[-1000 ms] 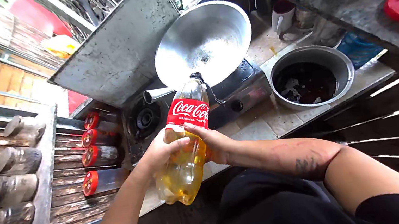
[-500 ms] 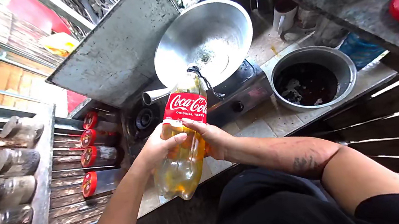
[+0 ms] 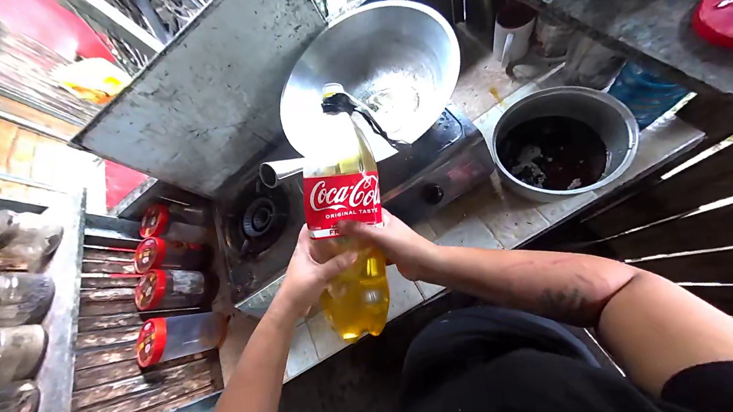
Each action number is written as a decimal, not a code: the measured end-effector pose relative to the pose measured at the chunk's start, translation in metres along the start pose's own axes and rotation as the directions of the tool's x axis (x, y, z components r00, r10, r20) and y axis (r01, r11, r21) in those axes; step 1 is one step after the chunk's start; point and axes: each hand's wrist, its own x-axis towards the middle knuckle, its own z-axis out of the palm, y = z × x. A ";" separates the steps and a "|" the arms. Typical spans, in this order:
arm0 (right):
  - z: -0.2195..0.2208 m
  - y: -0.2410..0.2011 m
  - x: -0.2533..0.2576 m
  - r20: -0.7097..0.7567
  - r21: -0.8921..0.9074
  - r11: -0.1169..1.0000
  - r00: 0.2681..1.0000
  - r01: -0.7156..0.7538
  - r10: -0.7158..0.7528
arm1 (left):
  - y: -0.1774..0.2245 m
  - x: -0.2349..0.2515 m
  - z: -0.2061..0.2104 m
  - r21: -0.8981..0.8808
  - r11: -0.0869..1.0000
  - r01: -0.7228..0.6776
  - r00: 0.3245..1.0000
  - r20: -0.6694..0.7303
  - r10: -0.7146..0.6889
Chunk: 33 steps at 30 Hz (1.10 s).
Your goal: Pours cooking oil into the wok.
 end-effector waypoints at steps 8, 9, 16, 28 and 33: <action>-0.007 0.031 0.008 -0.006 -0.155 0.973 0.985 0.169 -0.172 | -0.053 -0.002 0.005 0.014 0.991 -0.133 0.989 -0.058 0.133; -0.011 0.038 0.011 0.010 -0.221 0.950 0.974 0.221 -0.225 | -0.060 -0.004 0.007 0.034 0.985 -0.167 0.983 -0.068 0.169; -0.051 0.083 0.036 0.273 -0.650 0.577 0.861 0.494 -0.430 | -0.108 -0.016 0.038 0.222 0.965 -0.142 0.939 -0.279 0.202; -0.100 0.023 0.015 0.214 -0.913 0.311 0.959 0.264 -0.186 | -0.154 -0.006 0.064 0.120 0.993 -0.004 0.918 -0.393 0.051; -0.051 -0.039 -0.029 0.198 -0.794 0.398 0.814 0.460 -0.547 | -0.166 -0.012 0.067 -0.014 0.989 -0.146 0.910 -0.394 0.129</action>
